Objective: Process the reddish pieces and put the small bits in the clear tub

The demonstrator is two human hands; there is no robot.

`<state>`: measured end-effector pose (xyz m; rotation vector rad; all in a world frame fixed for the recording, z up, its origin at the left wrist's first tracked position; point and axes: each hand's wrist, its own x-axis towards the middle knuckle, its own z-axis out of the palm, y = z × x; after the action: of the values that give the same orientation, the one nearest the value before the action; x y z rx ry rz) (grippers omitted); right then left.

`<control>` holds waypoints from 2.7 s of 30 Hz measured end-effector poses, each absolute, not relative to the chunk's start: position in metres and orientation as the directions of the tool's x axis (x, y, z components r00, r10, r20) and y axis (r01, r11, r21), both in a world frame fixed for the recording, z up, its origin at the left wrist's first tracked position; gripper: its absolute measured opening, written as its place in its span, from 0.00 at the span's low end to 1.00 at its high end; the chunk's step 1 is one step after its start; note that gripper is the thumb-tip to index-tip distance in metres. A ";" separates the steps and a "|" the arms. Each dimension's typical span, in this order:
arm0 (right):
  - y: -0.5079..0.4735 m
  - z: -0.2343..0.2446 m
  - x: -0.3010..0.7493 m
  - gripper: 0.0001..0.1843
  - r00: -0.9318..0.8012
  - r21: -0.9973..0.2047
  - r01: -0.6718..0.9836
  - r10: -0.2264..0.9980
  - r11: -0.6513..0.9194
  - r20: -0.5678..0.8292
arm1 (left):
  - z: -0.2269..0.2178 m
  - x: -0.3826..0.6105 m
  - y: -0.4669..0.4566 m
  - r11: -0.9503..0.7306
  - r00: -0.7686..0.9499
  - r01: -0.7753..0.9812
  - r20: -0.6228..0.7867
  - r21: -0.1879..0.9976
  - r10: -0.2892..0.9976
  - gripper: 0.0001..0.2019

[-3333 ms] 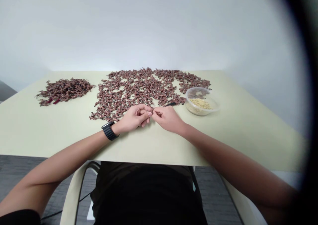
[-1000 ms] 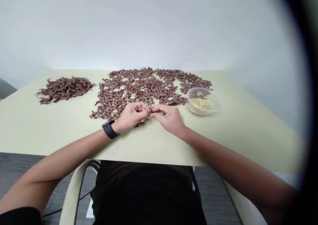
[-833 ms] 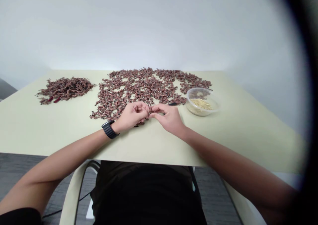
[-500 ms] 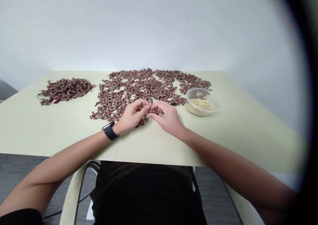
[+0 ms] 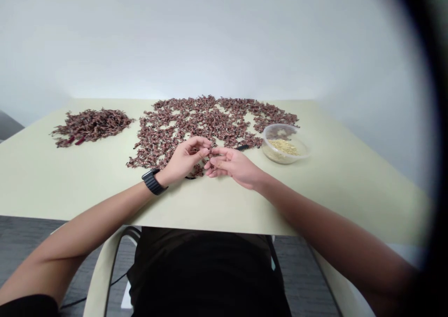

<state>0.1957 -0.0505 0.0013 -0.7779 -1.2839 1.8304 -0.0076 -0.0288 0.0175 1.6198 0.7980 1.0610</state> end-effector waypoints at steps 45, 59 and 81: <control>-0.061 0.005 0.183 0.12 -0.347 -0.998 -0.058 0.938 -0.011 0.009 | 0.024 -0.006 -0.036 -0.076 0.472 0.038 0.049 0.996 0.880 0.07; -0.059 0.001 0.180 0.19 -0.213 -0.997 -0.065 0.976 0.039 0.052 | 0.019 -0.007 -0.032 0.156 0.495 -0.078 -0.098 0.985 0.863 0.08; -0.065 0.003 0.178 0.09 -0.251 -1.000 -0.027 0.968 0.014 0.020 | 0.016 -0.007 -0.034 0.028 0.481 0.007 -0.028 1.000 0.877 0.08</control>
<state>0.1782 -0.0647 0.0030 -1.0468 -1.3817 1.3918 -0.0072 -0.0343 0.0158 1.3847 0.8467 0.8132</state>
